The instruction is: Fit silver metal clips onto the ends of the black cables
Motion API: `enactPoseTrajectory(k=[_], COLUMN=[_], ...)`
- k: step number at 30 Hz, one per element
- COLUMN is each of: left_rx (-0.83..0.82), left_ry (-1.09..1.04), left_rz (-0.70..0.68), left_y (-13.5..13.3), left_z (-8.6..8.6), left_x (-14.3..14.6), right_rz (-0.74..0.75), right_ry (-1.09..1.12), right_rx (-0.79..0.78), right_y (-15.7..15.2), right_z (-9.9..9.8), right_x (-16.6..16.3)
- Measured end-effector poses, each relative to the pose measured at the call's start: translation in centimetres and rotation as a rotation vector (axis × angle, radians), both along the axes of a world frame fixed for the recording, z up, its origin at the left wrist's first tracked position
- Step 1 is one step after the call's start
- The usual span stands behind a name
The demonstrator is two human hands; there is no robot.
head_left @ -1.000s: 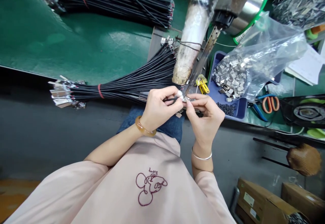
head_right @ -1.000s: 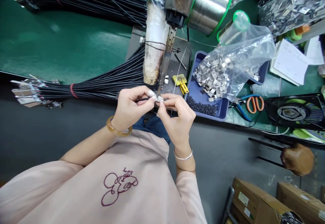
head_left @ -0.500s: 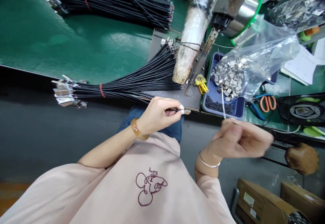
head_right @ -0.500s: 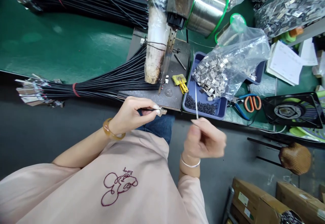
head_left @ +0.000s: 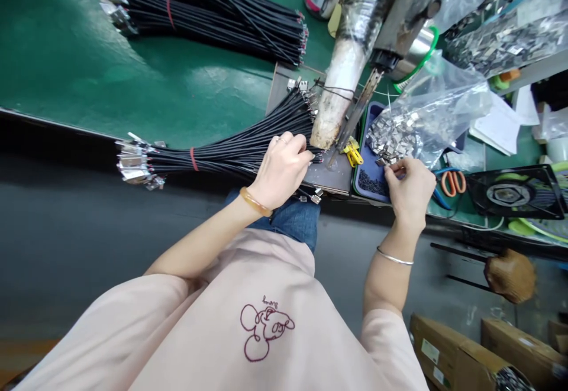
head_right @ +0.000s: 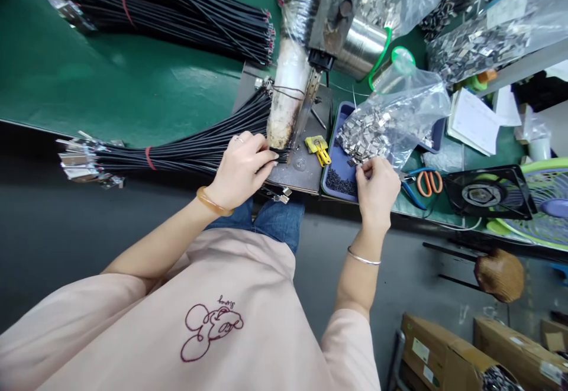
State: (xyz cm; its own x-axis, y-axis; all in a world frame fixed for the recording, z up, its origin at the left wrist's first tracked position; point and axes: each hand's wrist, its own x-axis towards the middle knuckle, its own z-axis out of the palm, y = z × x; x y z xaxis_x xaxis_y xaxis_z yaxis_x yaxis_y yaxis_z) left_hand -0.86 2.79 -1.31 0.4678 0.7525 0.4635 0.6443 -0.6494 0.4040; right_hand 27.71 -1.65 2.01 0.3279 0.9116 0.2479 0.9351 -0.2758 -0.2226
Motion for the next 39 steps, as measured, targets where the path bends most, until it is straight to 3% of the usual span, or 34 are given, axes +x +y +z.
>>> enactPoseTrajectory(k=[7, 12, 16, 20, 22, 25, 31, 34, 39], left_rx=[0.024, 0.003, -0.102, -0.169, -0.142, -0.145, -0.639, -0.796, -0.902], left_ry=[-0.298, -0.392, -0.460, -0.487, -0.491, -0.496, -0.461, -0.496, -0.512], left_rz=[-0.159, -0.294, -0.294, -0.269, -0.264, -0.275, -0.383, -0.401, -0.415], left_y=[-1.6, -2.2, -1.8, -1.5, -1.4, -1.1, -0.1, 0.1, 0.1], left_z=[0.3, 0.8, 0.9, 0.7, 0.6, 0.7, 2.3, 2.7, 2.5], left_x=[-0.9, -0.9, -0.8, -0.8, -0.8, -0.9, -1.4, -1.5, -1.4], right_rz=[0.081, 0.102, 0.070, 0.044, 0.101, 0.210, 0.384, 0.433, 0.333], right_ry=[0.109, 0.115, 0.111, 0.520, 0.782, 0.946, 0.539, 0.631, 0.911], right_rx=[0.033, -0.032, 0.118, 0.397, 0.411, 0.382, 0.614, 0.588, 0.447], right_y=[-0.3, -0.6, -0.8, -2.4, -3.6, -4.7, -4.5, -4.3, -4.2], right_z=[0.2, 0.0, 0.1, 0.8, 1.1, 0.7, -1.7, -2.2, -2.2], right_x=[-1.0, -1.2, -1.8, -3.7, -5.5, -8.9, -13.0, -13.2, -13.2])
